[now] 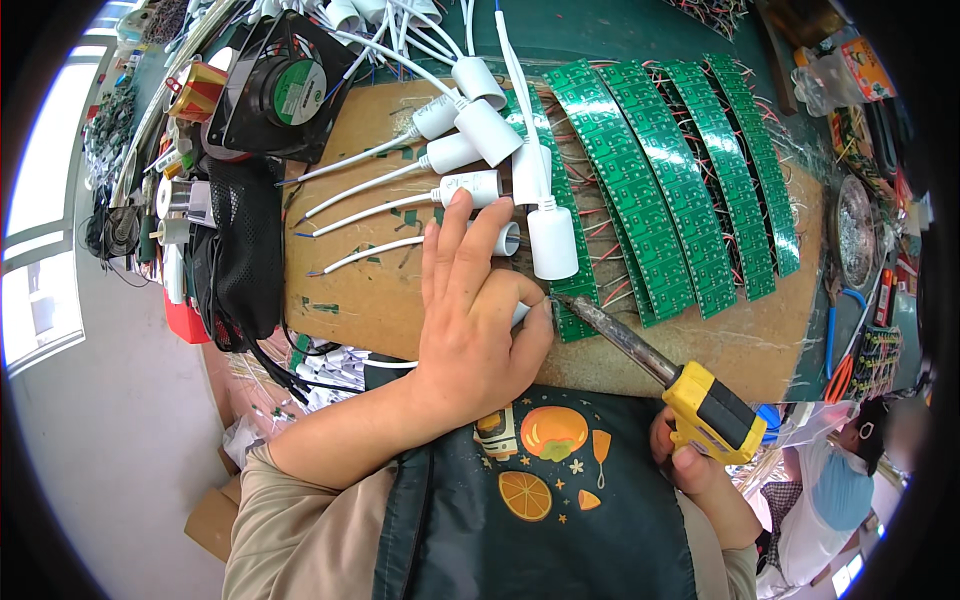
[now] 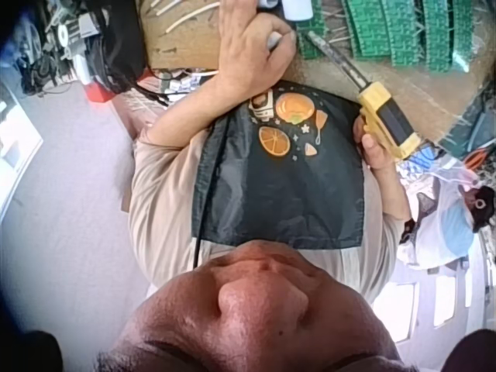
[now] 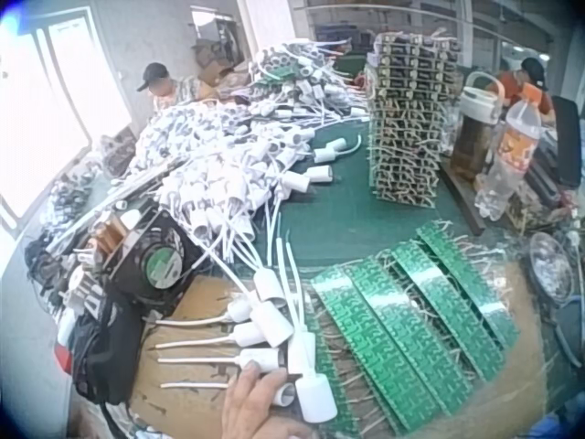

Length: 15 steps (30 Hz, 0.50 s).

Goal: The person solders electrical wires from light bulb housings onto a green LED circuit strip using a handheld soldering gun and solder wire.

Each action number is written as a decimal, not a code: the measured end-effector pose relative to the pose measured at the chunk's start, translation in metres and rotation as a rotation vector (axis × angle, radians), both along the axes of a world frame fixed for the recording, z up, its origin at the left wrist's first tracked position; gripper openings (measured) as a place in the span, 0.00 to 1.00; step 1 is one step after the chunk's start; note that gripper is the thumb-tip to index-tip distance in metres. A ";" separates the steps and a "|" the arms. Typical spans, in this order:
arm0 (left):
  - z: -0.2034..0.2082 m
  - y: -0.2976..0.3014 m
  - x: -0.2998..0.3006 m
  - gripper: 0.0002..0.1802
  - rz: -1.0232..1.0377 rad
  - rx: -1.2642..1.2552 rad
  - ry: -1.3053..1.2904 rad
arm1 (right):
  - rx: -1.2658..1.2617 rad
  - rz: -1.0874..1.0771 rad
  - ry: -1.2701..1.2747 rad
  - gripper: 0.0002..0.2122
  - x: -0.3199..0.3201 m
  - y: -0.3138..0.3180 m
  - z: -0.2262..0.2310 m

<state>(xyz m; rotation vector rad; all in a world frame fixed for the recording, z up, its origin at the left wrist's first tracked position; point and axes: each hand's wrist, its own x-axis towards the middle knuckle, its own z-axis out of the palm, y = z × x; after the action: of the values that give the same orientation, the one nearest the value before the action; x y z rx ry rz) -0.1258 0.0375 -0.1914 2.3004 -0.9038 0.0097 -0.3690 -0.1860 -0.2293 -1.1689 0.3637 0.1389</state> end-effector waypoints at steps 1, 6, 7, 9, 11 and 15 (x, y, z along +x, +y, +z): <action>0.000 0.000 0.000 0.08 0.001 0.003 -0.001 | 0.027 0.017 0.053 0.24 -0.001 -0.003 0.003; 0.000 0.001 0.001 0.08 -0.005 0.001 0.003 | 0.083 -0.086 0.079 0.25 0.016 0.007 0.027; 0.000 0.000 0.000 0.08 -0.003 0.015 0.000 | 0.090 -0.084 0.074 0.25 0.019 0.007 0.026; 0.000 -0.001 -0.001 0.08 -0.001 0.021 -0.005 | -0.012 -0.112 -0.015 0.40 0.030 0.012 0.029; 0.000 0.000 0.000 0.08 -0.005 0.017 -0.006 | -0.022 -0.141 -0.030 0.43 0.043 0.017 0.038; -0.001 0.000 0.000 0.08 -0.004 0.003 -0.011 | -0.061 -0.225 -0.080 0.45 0.052 0.016 0.043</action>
<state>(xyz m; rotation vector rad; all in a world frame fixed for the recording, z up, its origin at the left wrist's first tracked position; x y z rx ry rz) -0.1255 0.0378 -0.1926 2.3035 -0.9142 0.0198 -0.3165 -0.1704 -0.1866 -1.1816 0.4282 -0.1157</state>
